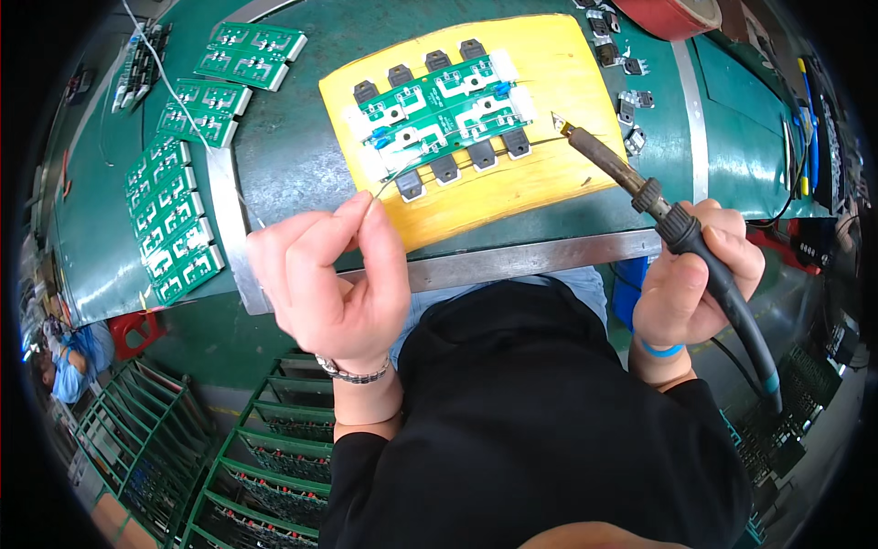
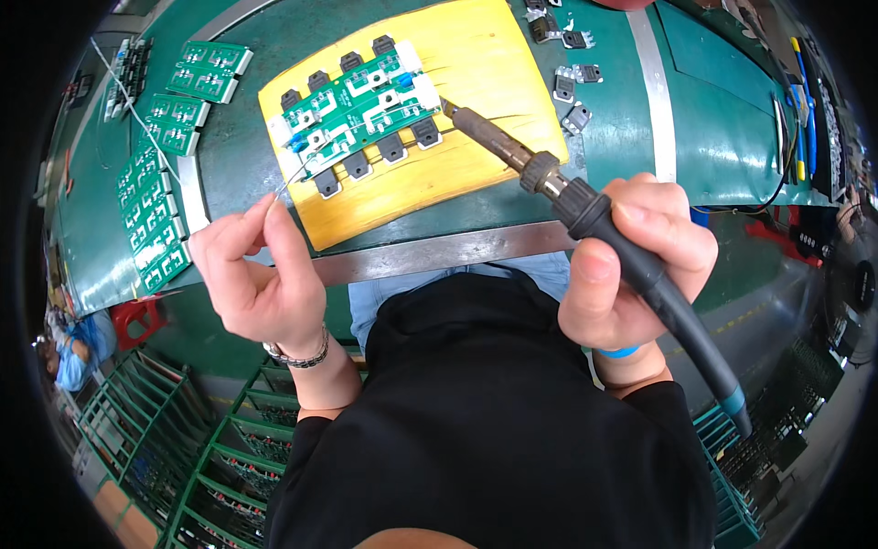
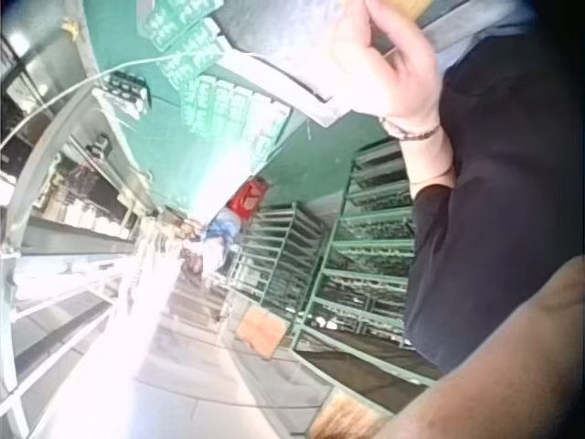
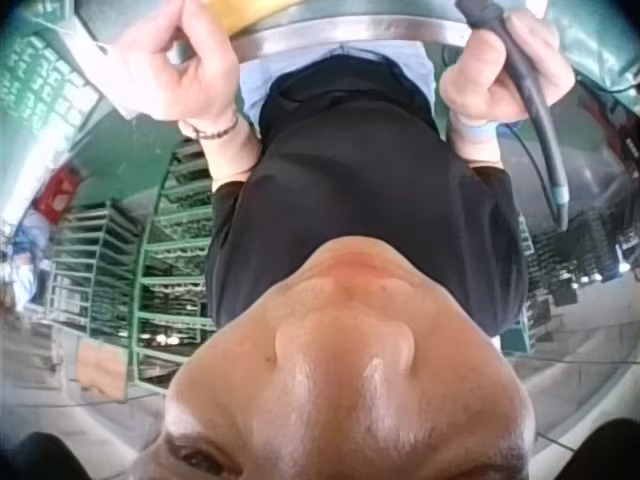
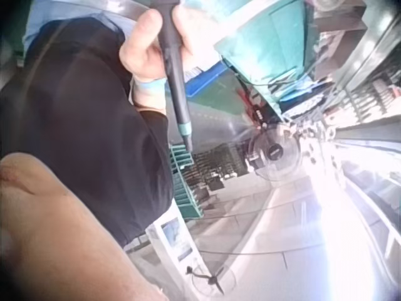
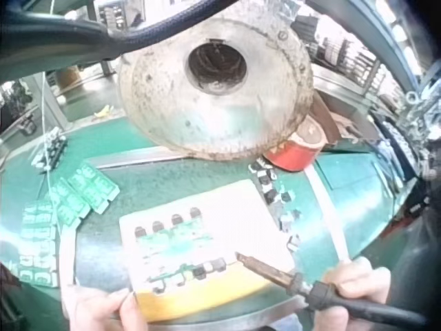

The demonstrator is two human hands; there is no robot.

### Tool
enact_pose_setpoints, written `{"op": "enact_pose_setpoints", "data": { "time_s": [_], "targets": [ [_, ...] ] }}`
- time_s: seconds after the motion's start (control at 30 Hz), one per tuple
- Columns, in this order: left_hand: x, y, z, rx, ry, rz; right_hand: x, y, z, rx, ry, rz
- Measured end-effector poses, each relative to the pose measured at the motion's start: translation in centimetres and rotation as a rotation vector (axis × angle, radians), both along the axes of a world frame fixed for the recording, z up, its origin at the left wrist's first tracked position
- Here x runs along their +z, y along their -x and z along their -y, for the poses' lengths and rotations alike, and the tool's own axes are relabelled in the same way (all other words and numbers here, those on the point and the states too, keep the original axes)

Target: The person solders components onto a circuit board using a soldering iron and solder wire, then sets the board aside. Next, the person places a new circuit board onto a jig, inserts components into it by hand, and presses another board layer onto the assembly.

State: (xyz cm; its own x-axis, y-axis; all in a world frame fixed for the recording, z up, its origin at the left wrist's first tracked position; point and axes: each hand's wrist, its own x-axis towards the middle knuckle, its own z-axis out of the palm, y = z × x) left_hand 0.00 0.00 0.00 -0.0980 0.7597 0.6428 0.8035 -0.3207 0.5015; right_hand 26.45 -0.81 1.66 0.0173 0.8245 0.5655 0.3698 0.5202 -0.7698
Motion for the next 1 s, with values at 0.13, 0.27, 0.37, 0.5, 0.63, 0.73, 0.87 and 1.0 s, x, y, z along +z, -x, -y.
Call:
{"op": "enact_pose_setpoints", "data": {
  "time_s": [0.13, 0.27, 0.37, 0.5, 0.63, 0.73, 0.87, 1.0],
  "targets": [
    [0.1, 0.0, -0.3, -0.064, -0.038, 0.037, 0.7, 0.2, -0.5, 0.077, -0.057, 0.114],
    [-0.3, 0.0, -0.5, -0.053, -0.007, 0.051, 0.5, 0.5, -1.0, 0.162, -0.071, 0.138],
    [-0.3, 0.2, -0.3, -0.039, 0.011, 0.059, 0.9, 0.9, -1.2, 0.197, -0.065, 0.163],
    [0.1, 0.1, -0.5, -0.078, 0.003, 0.074, 0.9, 1.5, -1.6, 0.2, -0.091, 0.205],
    [0.0, 0.1, -0.6, -0.076, 0.006, 0.07, 0.6, 1.9, -1.6, 0.181, -0.125, 0.229],
    [-0.2, 0.3, -0.6, -0.097, 0.0, 0.071, 0.6, 2.2, -1.6, 0.167, -0.125, 0.236],
    [-0.1, 0.3, -0.7, -0.089, 0.012, 0.077, 0.5, 2.4, -1.5, 0.154, -0.128, 0.246],
    [0.0, 0.2, -0.7, -0.115, 0.021, 0.084, 0.7, 2.7, -1.4, 0.132, -0.118, 0.3]
  ]
}}
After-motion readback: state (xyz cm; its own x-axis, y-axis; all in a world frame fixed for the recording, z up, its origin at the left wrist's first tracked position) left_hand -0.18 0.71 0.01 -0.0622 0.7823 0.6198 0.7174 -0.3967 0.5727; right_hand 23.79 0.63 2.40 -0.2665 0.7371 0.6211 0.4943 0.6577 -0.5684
